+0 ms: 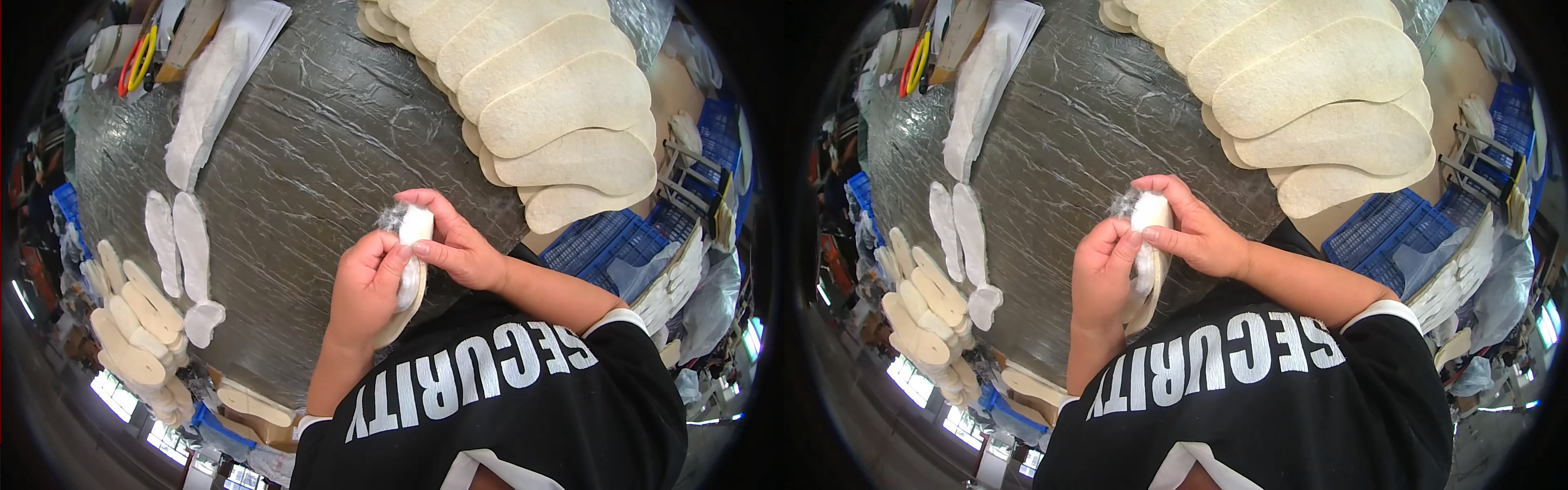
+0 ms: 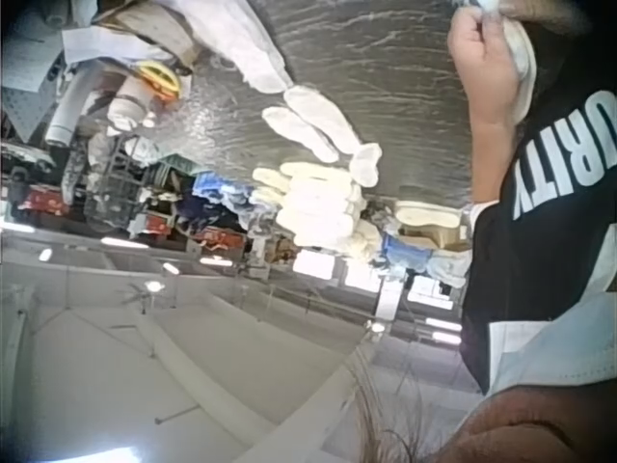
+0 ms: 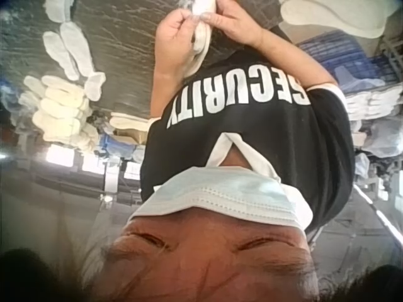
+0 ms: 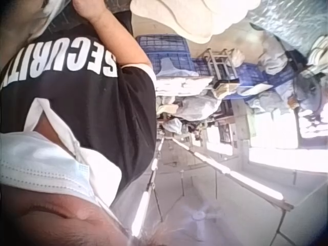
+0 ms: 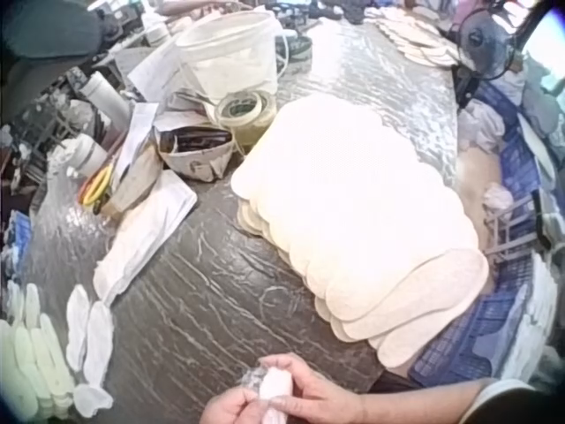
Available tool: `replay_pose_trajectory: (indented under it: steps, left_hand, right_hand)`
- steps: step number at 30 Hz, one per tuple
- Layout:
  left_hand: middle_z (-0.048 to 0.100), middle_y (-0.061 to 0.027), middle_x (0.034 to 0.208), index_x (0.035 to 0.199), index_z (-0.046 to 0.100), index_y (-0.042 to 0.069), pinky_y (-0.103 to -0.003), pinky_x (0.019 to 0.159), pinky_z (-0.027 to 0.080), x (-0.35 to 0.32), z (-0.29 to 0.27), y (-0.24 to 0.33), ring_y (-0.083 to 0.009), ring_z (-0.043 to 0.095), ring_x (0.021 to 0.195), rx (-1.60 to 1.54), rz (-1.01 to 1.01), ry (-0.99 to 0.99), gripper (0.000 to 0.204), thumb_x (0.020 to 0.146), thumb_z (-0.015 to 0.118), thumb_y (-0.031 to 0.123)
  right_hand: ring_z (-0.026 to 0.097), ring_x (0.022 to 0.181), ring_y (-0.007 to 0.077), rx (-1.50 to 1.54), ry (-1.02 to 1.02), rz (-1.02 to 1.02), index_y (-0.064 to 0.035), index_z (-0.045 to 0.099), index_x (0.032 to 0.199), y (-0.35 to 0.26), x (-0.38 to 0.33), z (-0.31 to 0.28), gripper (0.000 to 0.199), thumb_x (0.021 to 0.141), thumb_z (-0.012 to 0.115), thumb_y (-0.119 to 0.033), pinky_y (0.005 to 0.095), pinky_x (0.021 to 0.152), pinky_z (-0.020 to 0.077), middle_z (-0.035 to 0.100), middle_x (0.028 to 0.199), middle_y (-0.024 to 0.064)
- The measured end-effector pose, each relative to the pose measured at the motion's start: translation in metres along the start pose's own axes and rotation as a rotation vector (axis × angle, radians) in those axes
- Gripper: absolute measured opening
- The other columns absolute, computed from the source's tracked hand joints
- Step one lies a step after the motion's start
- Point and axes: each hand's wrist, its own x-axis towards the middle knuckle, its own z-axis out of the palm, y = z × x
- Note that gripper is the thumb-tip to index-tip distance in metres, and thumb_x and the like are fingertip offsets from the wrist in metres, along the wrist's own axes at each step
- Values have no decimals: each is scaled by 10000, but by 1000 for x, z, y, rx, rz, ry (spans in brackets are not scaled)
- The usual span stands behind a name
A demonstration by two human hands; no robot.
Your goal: Inspecting and separating layered shoe insole components on a factory work table.
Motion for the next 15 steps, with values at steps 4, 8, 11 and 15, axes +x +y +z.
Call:
replay_pose_trajectory:
  steps: [4,8,11,15]
  left_hand:
    - [547,39,709,829,579,41,-183,579,378,0,-1,-9,-29,465,625,-315,-149,-22,177,959,566,160]
    - [538,45,700,835,577,50,-177,578,377,0,0,-13,-21,456,621,-433,-158,-14,171,961,566,165]
    - [533,48,700,834,578,48,-173,580,376,2,1,-12,-22,452,623,-438,-148,-25,180,963,563,172]
    - [546,25,753,848,580,34,-194,620,397,-2,-2,-10,-46,476,677,-454,-112,-18,210,963,577,210]
  right_hand:
    - [429,1122,172,0,17,-12,-43,342,1378,3,0,0,532,928,578,-199,322,983,368,412,1223,92]
    - [430,1124,174,32,10,-2,-44,338,1379,3,1,3,527,932,574,-193,323,982,368,413,1220,93]
    - [432,1120,173,-33,24,-11,-46,337,1376,4,2,2,514,940,570,-189,322,980,369,421,1208,96]
    - [443,1101,164,-30,59,-6,-54,334,1370,4,0,4,502,950,569,-195,313,962,383,436,1191,88]
